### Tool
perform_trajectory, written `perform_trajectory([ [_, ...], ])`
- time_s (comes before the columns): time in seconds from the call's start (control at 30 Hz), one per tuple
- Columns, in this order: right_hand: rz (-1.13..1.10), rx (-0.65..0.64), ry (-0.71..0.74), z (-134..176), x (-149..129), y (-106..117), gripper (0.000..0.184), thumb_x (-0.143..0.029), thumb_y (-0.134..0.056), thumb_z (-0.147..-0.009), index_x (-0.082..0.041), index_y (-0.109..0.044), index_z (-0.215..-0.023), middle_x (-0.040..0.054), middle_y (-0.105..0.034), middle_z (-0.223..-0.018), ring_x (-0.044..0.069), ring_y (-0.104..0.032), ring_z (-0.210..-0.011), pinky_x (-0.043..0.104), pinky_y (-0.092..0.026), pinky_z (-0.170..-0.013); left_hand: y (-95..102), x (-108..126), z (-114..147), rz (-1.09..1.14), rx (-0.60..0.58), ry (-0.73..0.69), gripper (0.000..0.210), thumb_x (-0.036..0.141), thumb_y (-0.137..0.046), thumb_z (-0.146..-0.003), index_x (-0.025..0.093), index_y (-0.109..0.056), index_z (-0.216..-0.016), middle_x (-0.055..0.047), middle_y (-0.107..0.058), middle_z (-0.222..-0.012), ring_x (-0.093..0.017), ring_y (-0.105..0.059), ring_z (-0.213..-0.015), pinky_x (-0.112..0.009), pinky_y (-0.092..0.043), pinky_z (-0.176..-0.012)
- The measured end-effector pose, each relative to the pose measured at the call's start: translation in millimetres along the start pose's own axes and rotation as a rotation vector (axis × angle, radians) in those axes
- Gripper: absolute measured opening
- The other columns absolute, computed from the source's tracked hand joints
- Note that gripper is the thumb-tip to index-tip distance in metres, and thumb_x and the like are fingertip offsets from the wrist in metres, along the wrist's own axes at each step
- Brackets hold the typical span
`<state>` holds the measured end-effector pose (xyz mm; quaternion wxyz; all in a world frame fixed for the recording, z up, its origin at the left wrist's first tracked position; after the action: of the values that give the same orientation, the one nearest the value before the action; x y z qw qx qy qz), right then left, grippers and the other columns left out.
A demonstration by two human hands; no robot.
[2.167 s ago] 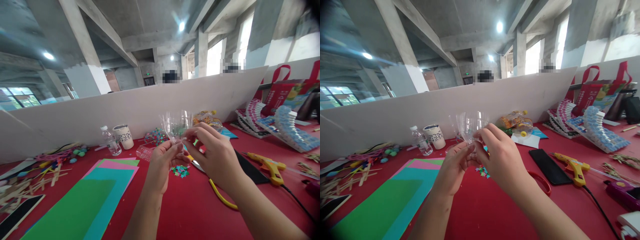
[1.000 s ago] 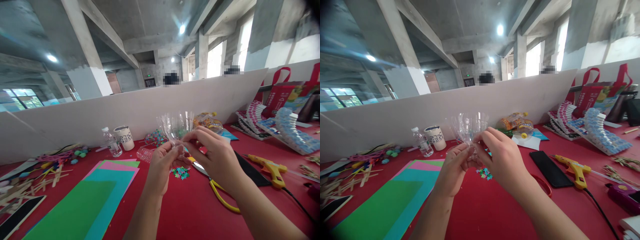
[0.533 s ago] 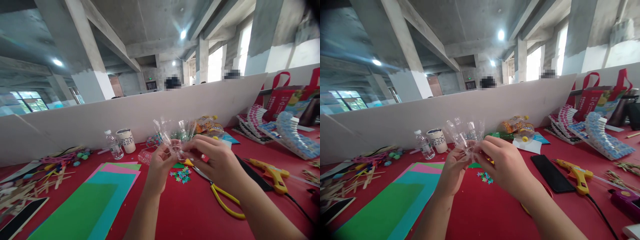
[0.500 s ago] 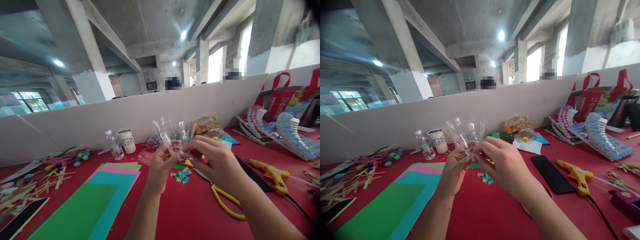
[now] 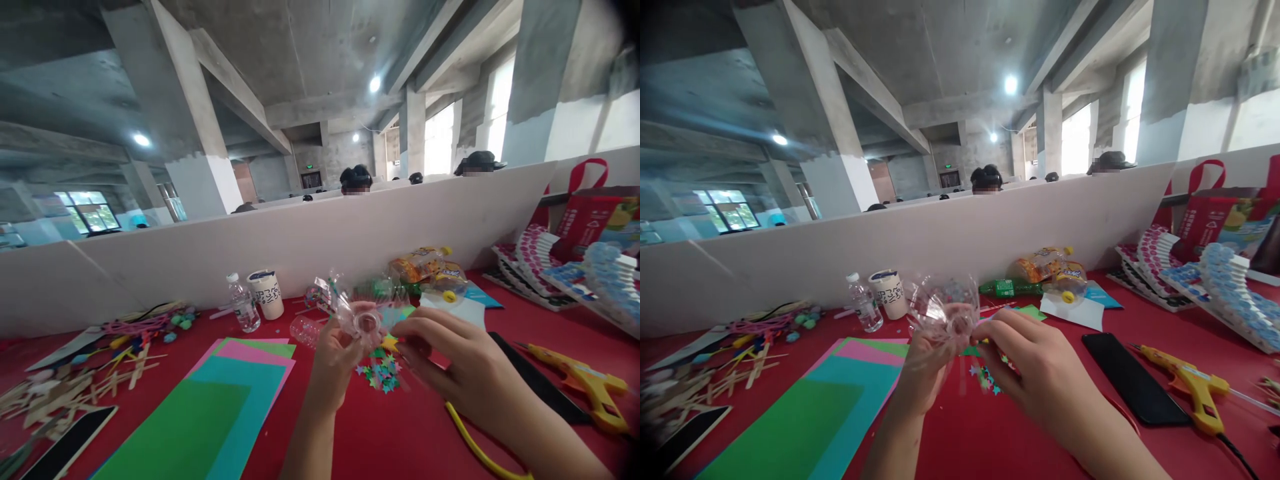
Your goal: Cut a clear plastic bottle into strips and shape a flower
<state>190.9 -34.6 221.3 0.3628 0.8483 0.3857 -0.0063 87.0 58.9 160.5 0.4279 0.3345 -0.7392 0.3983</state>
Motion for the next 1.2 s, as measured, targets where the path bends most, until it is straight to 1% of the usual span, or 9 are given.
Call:
perform_trajectory([
  [0.17, 0.053, -0.055, -0.036, -2, 16, -8, 0.013, -0.016, -0.047, -0.090, -0.022, -0.054, -0.097, 0.0017, -0.058, -0.080, 0.014, -0.057, -0.070, 0.024, -0.044, -0.059, 3.3, -12, -4, 0.001, 0.048, 0.051, 0.039, 0.030, -0.078, -0.062, 0.017, -0.066, -0.097, -0.006, -0.067, -0.087, -0.018, -0.061, -0.078, -0.029, -0.048, -0.072],
  [0.23, 0.071, -0.057, -0.052, -4, 20, -6, 0.010, -0.018, -0.046, -0.090, -0.021, -0.055, -0.094, 0.0024, -0.059, -0.079, 0.014, -0.057, -0.069, 0.024, -0.044, -0.059, 2.3, -14, -3, -0.006, 0.076, 0.078, 0.039, 0.031, -0.078, -0.062, 0.017, -0.066, -0.096, -0.006, -0.068, -0.084, -0.019, -0.061, -0.076, -0.029, -0.048, -0.072],
  [0.37, 0.053, -0.065, -0.106, -6, 25, 2, 0.009, -0.018, -0.048, -0.089, -0.020, -0.056, -0.085, 0.0015, -0.058, -0.075, 0.013, -0.054, -0.064, 0.023, -0.044, -0.057, -7.3, -22, 2, -0.042, 0.048, 0.166, 0.041, 0.033, -0.079, -0.062, 0.017, -0.067, -0.097, -0.007, -0.069, -0.087, -0.019, -0.062, -0.079, -0.027, -0.046, -0.071],
  [0.5, 0.009, -0.124, -0.170, -5, 29, 4, 0.011, -0.017, -0.048, -0.089, -0.020, -0.055, -0.081, 0.0006, -0.056, -0.074, 0.013, -0.052, -0.064, 0.024, -0.044, -0.059, -14.0, -20, 2, -0.035, 0.048, 0.147, 0.038, 0.034, -0.078, -0.063, 0.015, -0.067, -0.094, -0.004, -0.068, -0.075, -0.016, -0.061, -0.068, -0.027, -0.046, -0.066],
  [0.63, -0.039, -0.148, -0.202, -2, 37, 8, 0.009, -0.019, -0.049, -0.088, -0.021, -0.055, -0.081, 0.0001, -0.057, -0.075, 0.012, -0.051, -0.062, 0.024, -0.043, -0.055, -31.4, -22, 4, 0.026, -0.015, 0.229, 0.026, 0.031, -0.070, -0.072, 0.012, -0.067, -0.088, -0.003, -0.064, -0.066, -0.013, -0.058, -0.057, -0.026, -0.045, -0.058],
  [0.8, -0.109, -0.033, -0.222, 2, 47, 31, 0.008, -0.021, -0.050, -0.088, -0.021, -0.055, -0.081, 0.0004, -0.057, -0.074, 0.012, -0.053, -0.062, 0.024, -0.044, -0.054, -50.4, -31, 13, 0.089, -0.082, 0.328, 0.022, 0.030, -0.064, -0.077, 0.011, -0.066, -0.086, -0.007, -0.066, -0.068, -0.013, -0.059, -0.053, -0.024, -0.043, -0.053],
  [0.97, -0.191, 0.139, -0.308, 5, 58, 55, 0.008, -0.025, -0.052, -0.088, -0.022, -0.054, -0.082, -0.0006, -0.057, -0.076, 0.013, -0.053, -0.068, 0.027, -0.045, -0.061, -52.3, -47, 19, 0.141, -0.130, 0.436, 0.022, 0.029, -0.063, -0.075, 0.010, -0.067, -0.086, -0.008, -0.067, -0.066, -0.012, -0.059, -0.049, -0.022, -0.043, -0.049],
  [1.1, -0.224, 0.168, -0.386, 5, 68, 52, 0.002, -0.025, -0.054, -0.087, -0.024, -0.056, -0.088, -0.0012, -0.058, -0.081, 0.013, -0.054, -0.073, 0.026, -0.045, -0.063, -47.0, -53, 18, 0.161, -0.132, 0.467, 0.027, 0.032, -0.062, -0.077, 0.009, -0.067, -0.089, -0.008, -0.067, -0.068, -0.012, -0.060, -0.050, -0.021, -0.045, -0.049],
  [1.2, -0.272, 0.105, -0.426, 2, 71, 38, 0.003, -0.021, -0.057, -0.085, -0.024, -0.056, -0.086, -0.0026, -0.058, -0.079, 0.012, -0.054, -0.071, 0.024, -0.045, -0.061, -43.0, -54, 16, 0.188, -0.103, 0.467, 0.027, 0.035, -0.061, -0.079, 0.011, -0.066, -0.089, -0.008, -0.068, -0.068, -0.011, -0.059, -0.050, -0.021, -0.044, -0.049],
])
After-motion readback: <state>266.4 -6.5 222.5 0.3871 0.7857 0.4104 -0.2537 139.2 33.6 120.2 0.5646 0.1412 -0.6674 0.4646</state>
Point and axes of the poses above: each hand's wrist, its own z-axis away from the middle knuckle, its own y-axis out of the back of the hand, x = y × z, the point moved 9 cm from there along -z, towards the middle knuckle
